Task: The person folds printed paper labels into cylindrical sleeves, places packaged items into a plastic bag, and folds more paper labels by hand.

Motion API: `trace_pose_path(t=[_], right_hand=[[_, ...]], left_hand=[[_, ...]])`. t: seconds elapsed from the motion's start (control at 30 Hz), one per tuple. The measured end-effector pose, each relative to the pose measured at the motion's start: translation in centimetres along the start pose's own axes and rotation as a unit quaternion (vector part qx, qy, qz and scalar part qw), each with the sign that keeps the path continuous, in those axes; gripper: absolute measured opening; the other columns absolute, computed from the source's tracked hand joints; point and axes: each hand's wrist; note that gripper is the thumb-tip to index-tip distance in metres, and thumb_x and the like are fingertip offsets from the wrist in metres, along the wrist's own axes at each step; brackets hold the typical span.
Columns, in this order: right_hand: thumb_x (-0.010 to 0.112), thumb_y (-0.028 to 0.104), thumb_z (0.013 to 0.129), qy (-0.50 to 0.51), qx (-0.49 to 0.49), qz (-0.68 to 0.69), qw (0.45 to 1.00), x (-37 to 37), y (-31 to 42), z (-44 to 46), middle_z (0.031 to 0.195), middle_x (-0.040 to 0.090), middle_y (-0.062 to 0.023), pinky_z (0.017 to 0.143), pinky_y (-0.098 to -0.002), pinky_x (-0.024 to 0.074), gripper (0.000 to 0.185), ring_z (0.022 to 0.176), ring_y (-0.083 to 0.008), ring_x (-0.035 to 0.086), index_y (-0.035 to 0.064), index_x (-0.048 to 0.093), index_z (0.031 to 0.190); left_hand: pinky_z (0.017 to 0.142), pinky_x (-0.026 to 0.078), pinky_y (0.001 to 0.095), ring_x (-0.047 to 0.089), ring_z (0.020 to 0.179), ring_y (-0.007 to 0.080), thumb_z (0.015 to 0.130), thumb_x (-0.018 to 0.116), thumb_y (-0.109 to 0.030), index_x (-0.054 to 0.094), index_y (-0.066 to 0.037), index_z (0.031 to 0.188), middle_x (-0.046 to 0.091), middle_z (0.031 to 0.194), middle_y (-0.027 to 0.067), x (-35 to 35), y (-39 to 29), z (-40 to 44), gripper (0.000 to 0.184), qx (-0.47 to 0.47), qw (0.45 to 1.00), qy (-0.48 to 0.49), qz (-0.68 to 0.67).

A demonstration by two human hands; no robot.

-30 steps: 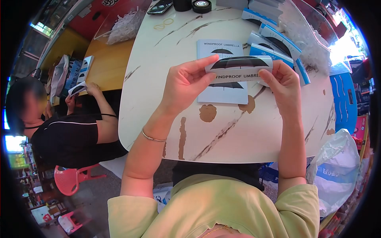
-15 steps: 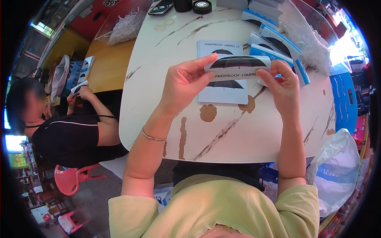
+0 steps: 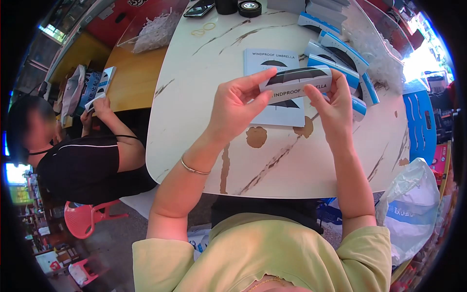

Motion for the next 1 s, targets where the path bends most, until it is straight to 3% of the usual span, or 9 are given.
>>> trace_pose_path(t=[0.27, 0.33, 0.53, 0.77, 0.87, 1.0], right_hand=[[0.074, 0.019, 0.072, -0.030, -0.007, 0.006, 1.000, 0.9, -0.2, -0.3, 0.090, 0.055, -0.0066, 0.069, -0.0238, 0.0476, 0.049, 0.083, -0.0111, 0.054, 0.0026, 0.042, 0.105], [0.074, 0.017, 0.072, -0.034, -0.009, 0.012, 0.999, 1.0, 0.0, -0.3, 0.090, 0.053, -0.0068, 0.069, -0.0240, 0.0487, 0.048, 0.083, -0.0116, 0.055, 0.0023, 0.041, 0.104], [0.074, 0.015, 0.072, -0.029, 0.001, 0.032, 0.999, 1.5, 0.4, -0.7, 0.091, 0.052, -0.0069, 0.067, -0.0240, 0.0506, 0.046, 0.083, -0.0116, 0.055, 0.0027, 0.040, 0.101], [0.072, 0.013, 0.073, -0.023, 0.000, 0.048, 0.999, 2.1, 0.7, -1.0, 0.092, 0.052, -0.0069, 0.068, -0.0240, 0.0510, 0.043, 0.083, -0.0111, 0.055, 0.0031, 0.039, 0.099], [0.071, 0.011, 0.074, -0.022, 0.010, 0.073, 0.997, 2.2, 0.9, -1.0, 0.092, 0.053, -0.0064, 0.068, -0.0239, 0.0506, 0.041, 0.083, -0.0107, 0.055, 0.0028, 0.040, 0.100], [0.062, 0.018, 0.083, -0.027, 0.002, 0.070, 0.997, 1.2, 0.3, -0.7, 0.083, 0.053, -0.0012, 0.065, -0.0211, 0.0450, 0.023, 0.077, -0.0064, 0.050, 0.0042, 0.047, 0.094]], left_hand=[[0.059, 0.040, 0.0152, 0.049, 0.066, 0.0011, 0.079, 0.055, 0.008, 0.054, -0.002, 0.117, 0.059, 0.082, -0.0009, 0.5, -0.1, -0.6, 0.040, 0.027, 0.999, 0.015, 0.037], [0.057, 0.041, 0.0175, 0.046, 0.060, 0.0029, 0.076, 0.059, 0.003, 0.058, -0.004, 0.113, 0.058, 0.077, -0.0018, 0.7, 0.1, -0.5, 0.038, 0.046, 0.999, -0.009, 0.023], [0.056, 0.041, 0.0171, 0.051, 0.064, 0.0033, 0.073, 0.068, -0.002, 0.061, -0.003, 0.108, 0.062, 0.081, -0.0002, 1.3, 0.4, -0.6, 0.036, 0.049, 0.998, -0.043, 0.013], [0.056, 0.042, 0.0167, 0.053, 0.066, 0.0030, 0.072, 0.070, -0.003, 0.063, -0.002, 0.098, 0.063, 0.083, 0.0013, 2.1, 0.4, -0.7, 0.027, 0.066, 0.990, -0.112, 0.054], [0.056, 0.041, 0.0167, 0.053, 0.067, 0.0031, 0.073, 0.069, -0.003, 0.063, -0.002, 0.095, 0.063, 0.083, 0.0014, 2.0, 0.6, -0.4, 0.023, 0.048, 0.991, -0.123, 0.011], [0.058, 0.040, 0.0162, 0.051, 0.069, 0.0021, 0.080, 0.062, -0.002, 0.061, -0.002, 0.101, 0.061, 0.085, 0.0002, 1.4, 0.9, -0.3, 0.022, 0.070, 0.993, -0.098, -0.014]])
Point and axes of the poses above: each hand's wrist, its own z-axis towards the middle knuckle, its own x-axis out of the palm, y = z × x
